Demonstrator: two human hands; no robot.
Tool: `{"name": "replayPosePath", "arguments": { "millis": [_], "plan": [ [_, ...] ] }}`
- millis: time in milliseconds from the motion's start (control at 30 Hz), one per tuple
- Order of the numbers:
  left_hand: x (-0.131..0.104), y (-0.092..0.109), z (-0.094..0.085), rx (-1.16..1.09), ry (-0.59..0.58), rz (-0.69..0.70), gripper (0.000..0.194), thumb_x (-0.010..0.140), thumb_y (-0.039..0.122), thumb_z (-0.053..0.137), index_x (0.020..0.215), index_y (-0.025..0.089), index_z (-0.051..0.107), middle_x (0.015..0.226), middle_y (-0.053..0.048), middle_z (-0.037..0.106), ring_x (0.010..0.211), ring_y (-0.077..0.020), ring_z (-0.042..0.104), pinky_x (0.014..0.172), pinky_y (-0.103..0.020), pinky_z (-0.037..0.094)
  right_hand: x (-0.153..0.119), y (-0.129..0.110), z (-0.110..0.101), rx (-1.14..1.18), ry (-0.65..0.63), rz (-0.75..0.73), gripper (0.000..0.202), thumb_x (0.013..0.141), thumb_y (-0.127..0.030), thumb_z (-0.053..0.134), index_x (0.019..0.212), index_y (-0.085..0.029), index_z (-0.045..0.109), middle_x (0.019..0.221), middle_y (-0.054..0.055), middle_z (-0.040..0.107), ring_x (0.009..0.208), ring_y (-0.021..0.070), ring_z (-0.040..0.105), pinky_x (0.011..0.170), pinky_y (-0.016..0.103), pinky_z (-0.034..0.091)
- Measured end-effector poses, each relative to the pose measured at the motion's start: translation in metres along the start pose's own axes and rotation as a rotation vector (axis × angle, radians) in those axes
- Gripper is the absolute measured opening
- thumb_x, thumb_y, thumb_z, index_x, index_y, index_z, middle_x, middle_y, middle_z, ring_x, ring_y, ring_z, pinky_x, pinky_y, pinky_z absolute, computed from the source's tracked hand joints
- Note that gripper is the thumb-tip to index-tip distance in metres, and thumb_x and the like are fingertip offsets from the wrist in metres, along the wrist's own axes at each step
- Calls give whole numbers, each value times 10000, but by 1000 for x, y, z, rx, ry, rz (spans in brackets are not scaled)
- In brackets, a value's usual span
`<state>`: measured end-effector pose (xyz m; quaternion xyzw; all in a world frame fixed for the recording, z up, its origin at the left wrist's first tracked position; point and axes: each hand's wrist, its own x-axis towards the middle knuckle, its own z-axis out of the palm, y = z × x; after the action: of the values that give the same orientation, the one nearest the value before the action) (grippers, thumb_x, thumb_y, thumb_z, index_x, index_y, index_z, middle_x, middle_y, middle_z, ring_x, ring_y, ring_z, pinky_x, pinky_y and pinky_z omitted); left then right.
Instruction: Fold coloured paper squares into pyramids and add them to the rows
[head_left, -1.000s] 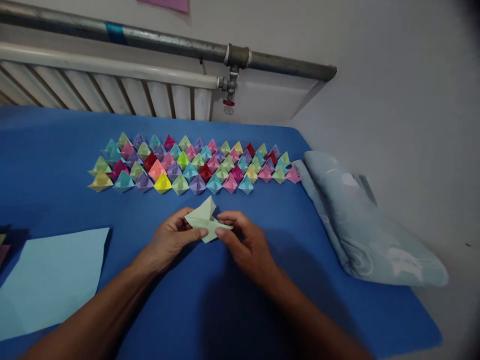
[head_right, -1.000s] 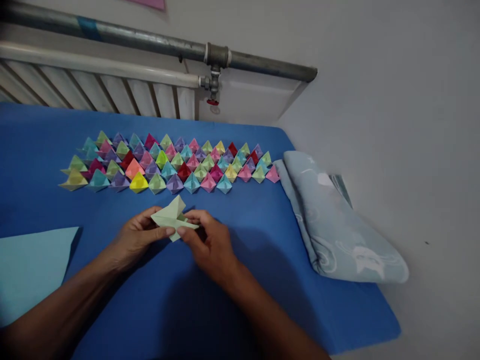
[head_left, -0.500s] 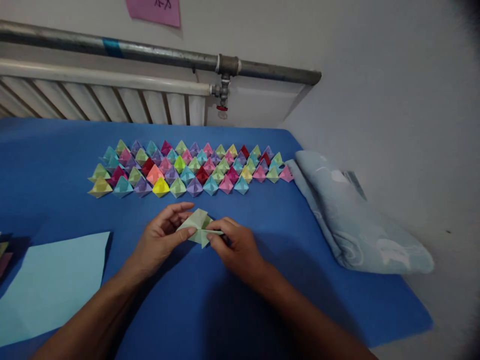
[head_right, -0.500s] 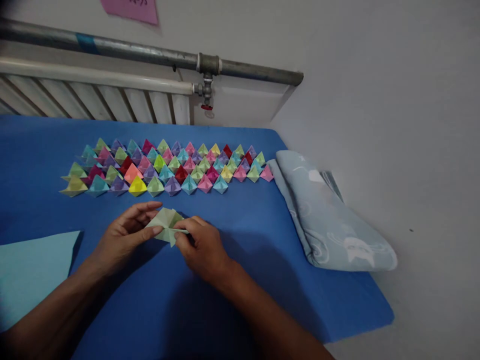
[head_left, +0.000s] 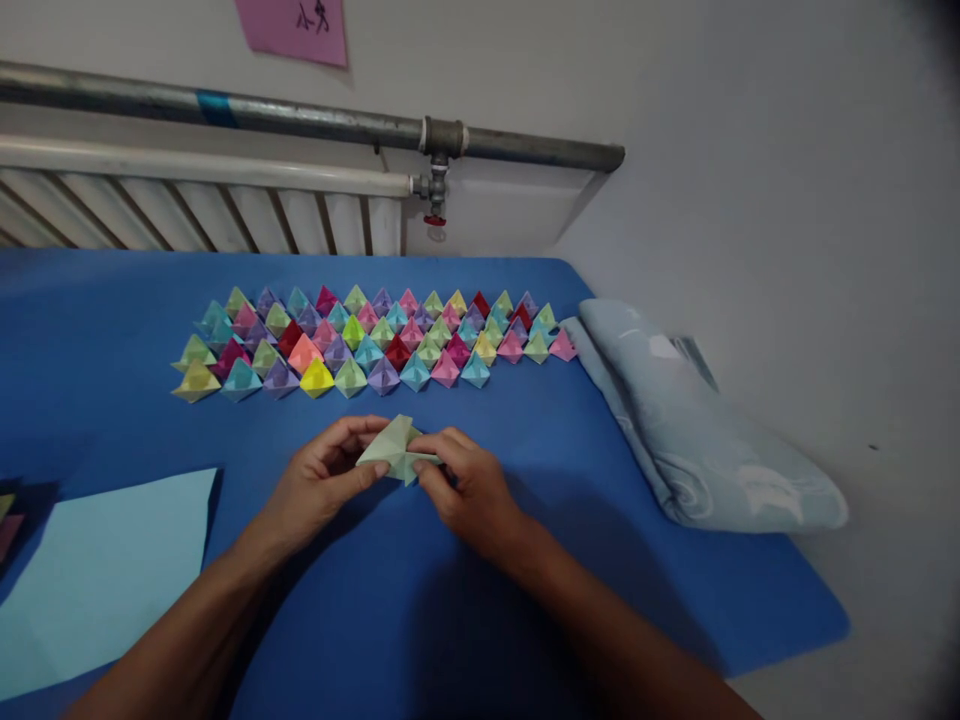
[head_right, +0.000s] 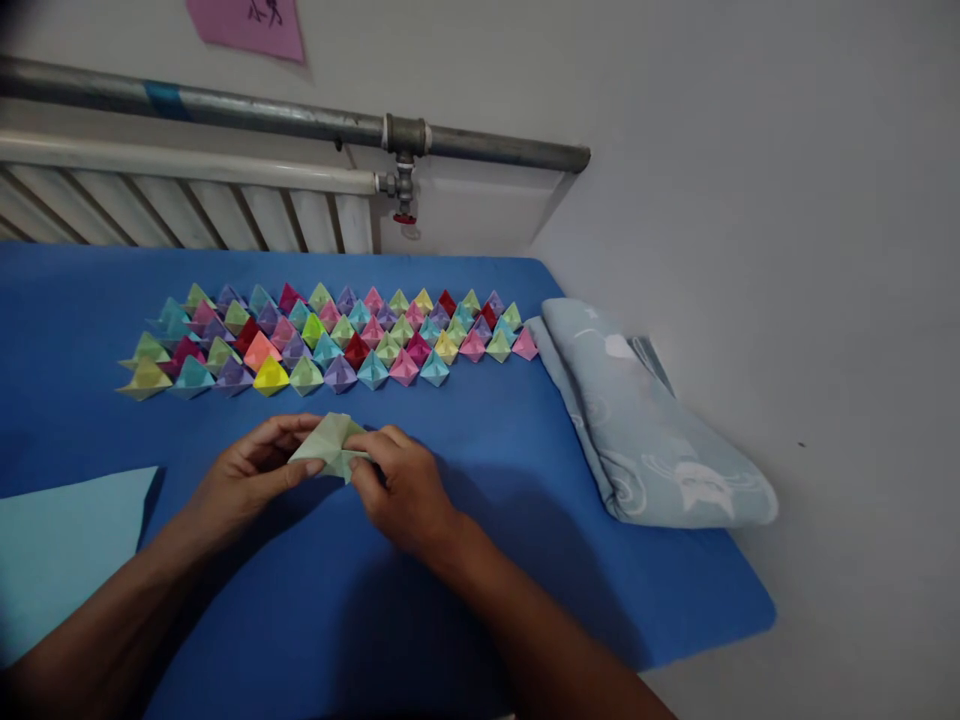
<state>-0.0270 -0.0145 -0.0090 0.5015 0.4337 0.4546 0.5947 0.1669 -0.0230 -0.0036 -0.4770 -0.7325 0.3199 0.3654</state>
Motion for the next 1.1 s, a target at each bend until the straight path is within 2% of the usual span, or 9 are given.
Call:
{"name": "replayPosePath", "arguments": {
  "millis": [100, 300, 467, 633, 767, 900, 1100],
  "plan": [
    [-1, 1, 0, 13, 13, -7, 338, 736, 287, 809, 1062, 255, 727, 984, -38, 748, 913, -186, 675, 829, -309, 545, 0, -1, 0, 23, -26, -4, 233, 872, -123, 566, 1039, -199, 709, 880, 28, 661, 783, 137, 596, 754, 272, 464],
    [-1, -2, 0, 22, 29, -9, 258, 721, 298, 822, 970, 267, 762, 958, -26, 750, 894, -179, 666, 823, -300, 537, 1, 0, 1, 80, -34, 23, 223, 864, -119, 585, 994, -232, 727, 862, 9, 658, 796, 130, 605, 759, 270, 471],
    [1, 3, -2, -11, 27, 1, 307, 682, 279, 848, 974, 252, 758, 948, -34, 749, 879, -187, 668, 814, -306, 539, 2, 4, 1, 118, -21, 6, 190, 869, -127, 591, 955, -221, 733, 836, 8, 643, 786, 129, 604, 747, 261, 469],
    [1, 2, -6, -9, 70, -59, 224, 747, 326, 807, 948, 241, 754, 856, -9, 726, 774, -142, 630, 739, -249, 500, 1, 4, 0, 64, -3, -27, 223, 879, -133, 568, 1006, -228, 725, 865, 15, 650, 801, 132, 612, 767, 261, 481],
    [2, -3, -6, -36, 113, -99, 175, 743, 334, 802, 874, 231, 748, 797, 10, 698, 718, -121, 596, 696, -234, 470, -1, 3, 0, 8, -25, -83, 271, 885, -132, 540, 1085, -220, 701, 909, 32, 662, 831, 145, 616, 788, 274, 483],
    [3, -1, -4, -2, 99, -99, 126, 746, 303, 772, 835, 219, 740, 739, 12, 675, 678, -123, 582, 665, -240, 466, -3, 3, 1, -29, -45, -90, 299, 883, -131, 540, 1130, -221, 682, 922, 39, 662, 834, 152, 617, 787, 279, 483],
    [5, 3, 0, -84, 96, -151, 228, 664, 207, 764, 890, 200, 736, 767, -15, 708, 622, -129, 597, 569, -236, 477, -3, 6, 2, -115, -120, -131, 334, 910, -144, 515, 1187, -248, 670, 968, 50, 657, 876, 162, 619, 809, 294, 483]
  ]
}}
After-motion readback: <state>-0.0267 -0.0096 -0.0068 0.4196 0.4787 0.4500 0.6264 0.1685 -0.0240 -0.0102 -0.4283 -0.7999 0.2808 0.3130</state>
